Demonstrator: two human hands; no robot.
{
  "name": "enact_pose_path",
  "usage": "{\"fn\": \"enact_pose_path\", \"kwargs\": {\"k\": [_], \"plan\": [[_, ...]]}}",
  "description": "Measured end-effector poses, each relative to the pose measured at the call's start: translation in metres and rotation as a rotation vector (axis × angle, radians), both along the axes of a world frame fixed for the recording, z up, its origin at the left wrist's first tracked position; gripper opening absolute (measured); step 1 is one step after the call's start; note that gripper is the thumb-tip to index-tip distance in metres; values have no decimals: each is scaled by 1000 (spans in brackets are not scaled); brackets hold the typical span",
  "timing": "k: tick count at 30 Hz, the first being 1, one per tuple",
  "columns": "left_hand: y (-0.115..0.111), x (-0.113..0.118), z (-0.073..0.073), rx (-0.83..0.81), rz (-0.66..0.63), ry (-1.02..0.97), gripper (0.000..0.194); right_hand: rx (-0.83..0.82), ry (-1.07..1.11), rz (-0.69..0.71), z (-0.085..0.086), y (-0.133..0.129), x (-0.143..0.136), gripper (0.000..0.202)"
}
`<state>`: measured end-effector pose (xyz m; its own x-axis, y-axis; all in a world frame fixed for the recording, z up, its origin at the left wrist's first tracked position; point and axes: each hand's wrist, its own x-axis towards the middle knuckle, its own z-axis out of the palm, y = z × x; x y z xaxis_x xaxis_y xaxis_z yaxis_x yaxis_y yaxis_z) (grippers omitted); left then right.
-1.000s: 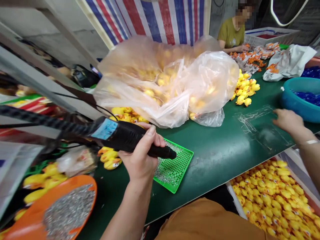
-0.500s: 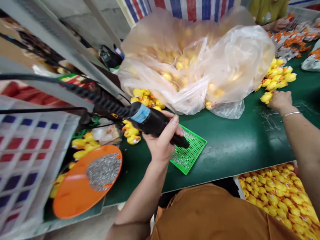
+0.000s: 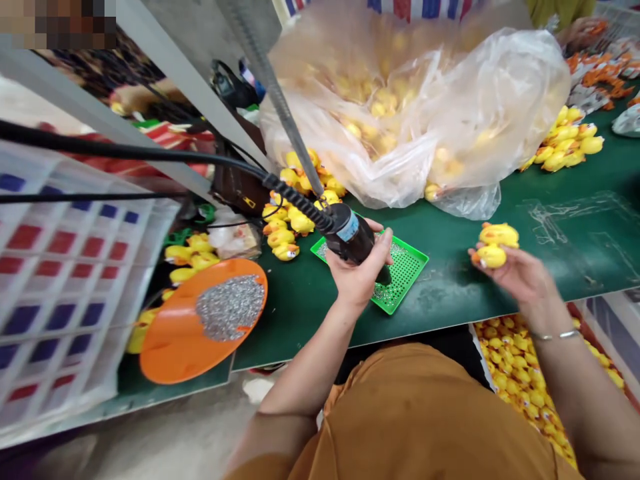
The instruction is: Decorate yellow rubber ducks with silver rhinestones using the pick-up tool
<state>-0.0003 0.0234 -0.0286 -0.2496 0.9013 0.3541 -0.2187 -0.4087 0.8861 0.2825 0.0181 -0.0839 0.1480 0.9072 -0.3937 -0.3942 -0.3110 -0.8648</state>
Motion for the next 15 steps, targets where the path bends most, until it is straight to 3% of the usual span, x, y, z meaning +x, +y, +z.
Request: {"fn": "enact_pose_path", "kwargs": {"k": [2,6,15], "plan": [[0,0,-3,-5,11,6,24,-30,161,38,-4,-23,-32,25],[0,0,-7,-20,46,21,27,-103,285,167,-6,-49,-75,24],[-5,4,-6,19,109,30,22,-310,353,219,-13,-60,-109,35]]}}
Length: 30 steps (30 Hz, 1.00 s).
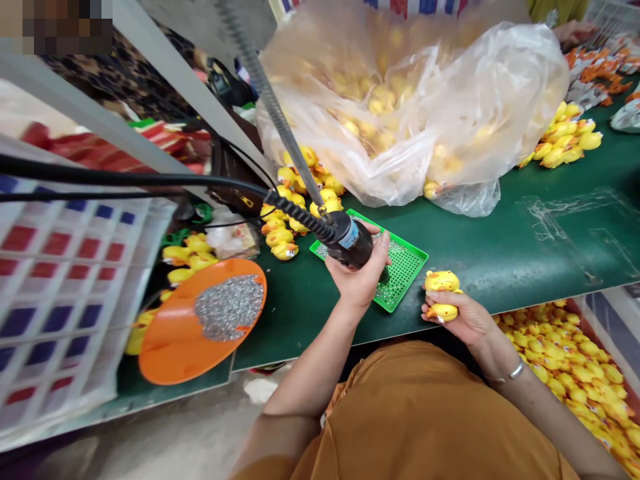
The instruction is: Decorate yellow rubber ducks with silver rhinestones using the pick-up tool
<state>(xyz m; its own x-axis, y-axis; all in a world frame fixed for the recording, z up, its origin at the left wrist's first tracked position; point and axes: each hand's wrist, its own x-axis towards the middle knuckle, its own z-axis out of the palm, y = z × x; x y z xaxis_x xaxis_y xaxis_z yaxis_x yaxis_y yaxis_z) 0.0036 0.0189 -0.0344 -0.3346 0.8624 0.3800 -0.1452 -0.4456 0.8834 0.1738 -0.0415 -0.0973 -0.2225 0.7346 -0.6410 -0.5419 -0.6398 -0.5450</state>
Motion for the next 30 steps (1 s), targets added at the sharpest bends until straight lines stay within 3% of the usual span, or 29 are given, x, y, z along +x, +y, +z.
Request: {"fn": "enact_pose_path", "kwargs": {"k": [7,13,17,22,30], "plan": [[-2,1,3,-3,0,19,17,29,-80,15,-2,-4,-14,40],[-3,8,34,146,-78,-120,22,18,-47,-42,-10,3,-14,29],[-10,25,49,139,-213,-201,24,-33,-70,-84,-11,11,-15,20],[-16,43,46,146,-325,-200,21,-5,-67,-114,-10,13,-17,19],[-13,49,34,159,-334,-181,19,50,-76,-99,-3,11,-17,22]]}}
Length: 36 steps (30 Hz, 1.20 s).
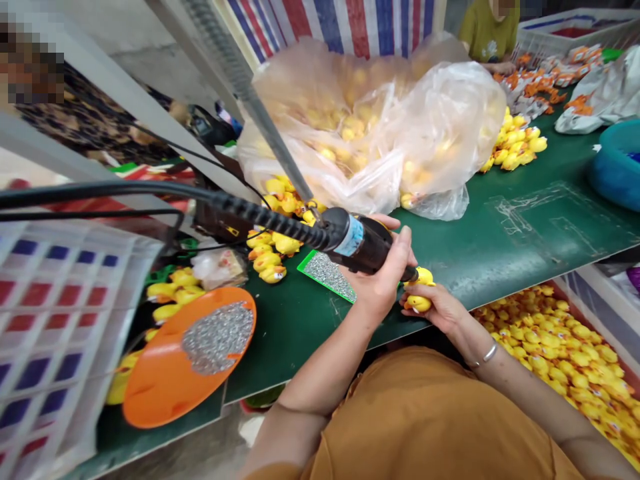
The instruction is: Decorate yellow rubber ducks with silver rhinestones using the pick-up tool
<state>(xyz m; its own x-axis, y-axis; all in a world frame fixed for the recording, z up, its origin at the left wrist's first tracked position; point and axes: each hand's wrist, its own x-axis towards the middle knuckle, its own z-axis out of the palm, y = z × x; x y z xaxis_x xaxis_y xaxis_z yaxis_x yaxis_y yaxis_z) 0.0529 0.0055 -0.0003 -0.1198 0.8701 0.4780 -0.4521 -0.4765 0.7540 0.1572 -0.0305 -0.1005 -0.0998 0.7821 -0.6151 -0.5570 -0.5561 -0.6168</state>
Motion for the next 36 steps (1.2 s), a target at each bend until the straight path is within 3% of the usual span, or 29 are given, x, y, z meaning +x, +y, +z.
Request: {"fn": "enact_pose_path", "kwargs": {"k": [7,15,23,27,32,36], "plan": [[2,6,4,-96,19,46,25,139,-68,45,7,-1,-2,37],[3,10,5,-146,41,48,34,194,-119,123,4,-2,0,39],[1,6,-10,-70,4,24,30,203,-160,95,2,-2,1,35],[0,8,-4,-54,56,-18,23,161,-173,24,1,5,1,30],[4,-15,9,10,168,-44,18,27,-206,-158,-5,14,12,29],[11,-35,-9,-100,232,89,25,30,-111,-129,-8,16,21,32]]}}
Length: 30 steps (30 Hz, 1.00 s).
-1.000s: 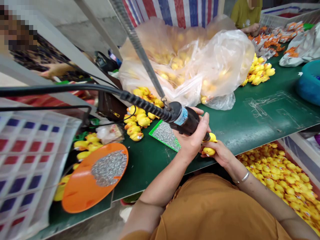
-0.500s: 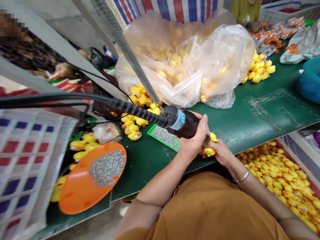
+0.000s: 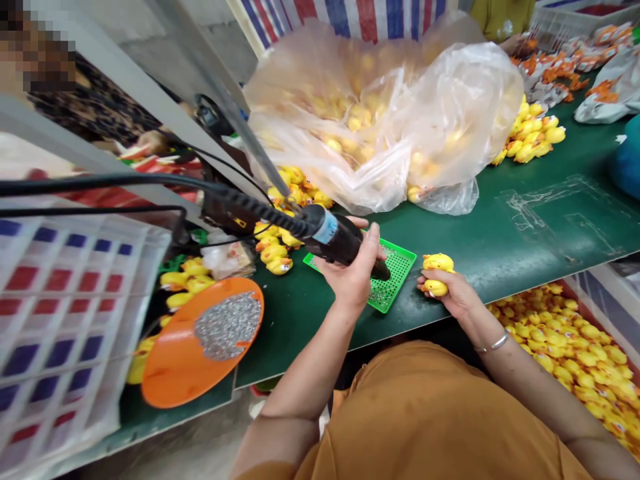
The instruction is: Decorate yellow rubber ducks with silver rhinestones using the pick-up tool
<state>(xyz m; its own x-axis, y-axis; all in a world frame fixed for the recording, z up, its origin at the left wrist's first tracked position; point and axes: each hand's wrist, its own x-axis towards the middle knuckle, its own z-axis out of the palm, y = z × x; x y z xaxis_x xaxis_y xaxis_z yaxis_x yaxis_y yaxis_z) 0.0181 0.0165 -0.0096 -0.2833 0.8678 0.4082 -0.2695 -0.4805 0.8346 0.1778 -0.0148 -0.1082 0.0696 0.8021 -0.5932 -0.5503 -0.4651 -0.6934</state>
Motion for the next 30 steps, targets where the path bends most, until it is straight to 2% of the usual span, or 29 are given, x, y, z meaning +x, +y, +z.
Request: {"fn": "enact_pose_path", "kwargs": {"k": [3,6,12,20,24,30], "plan": [[2,-3,-19,-57,-1,11,31,-26,39,30,0,1,0,28],[2,-1,-29,-66,1,23,31,-47,34,31,1,3,-3,23],[1,-2,-30,-76,14,34,27,-81,22,-9,4,2,-5,20],[0,1,-31,-88,50,58,28,-60,68,0,0,2,-4,21],[2,-1,-22,-73,30,54,27,-26,86,9,0,8,-3,24],[5,10,13,89,-37,-100,19,-7,89,-28,4,27,0,21]]}}
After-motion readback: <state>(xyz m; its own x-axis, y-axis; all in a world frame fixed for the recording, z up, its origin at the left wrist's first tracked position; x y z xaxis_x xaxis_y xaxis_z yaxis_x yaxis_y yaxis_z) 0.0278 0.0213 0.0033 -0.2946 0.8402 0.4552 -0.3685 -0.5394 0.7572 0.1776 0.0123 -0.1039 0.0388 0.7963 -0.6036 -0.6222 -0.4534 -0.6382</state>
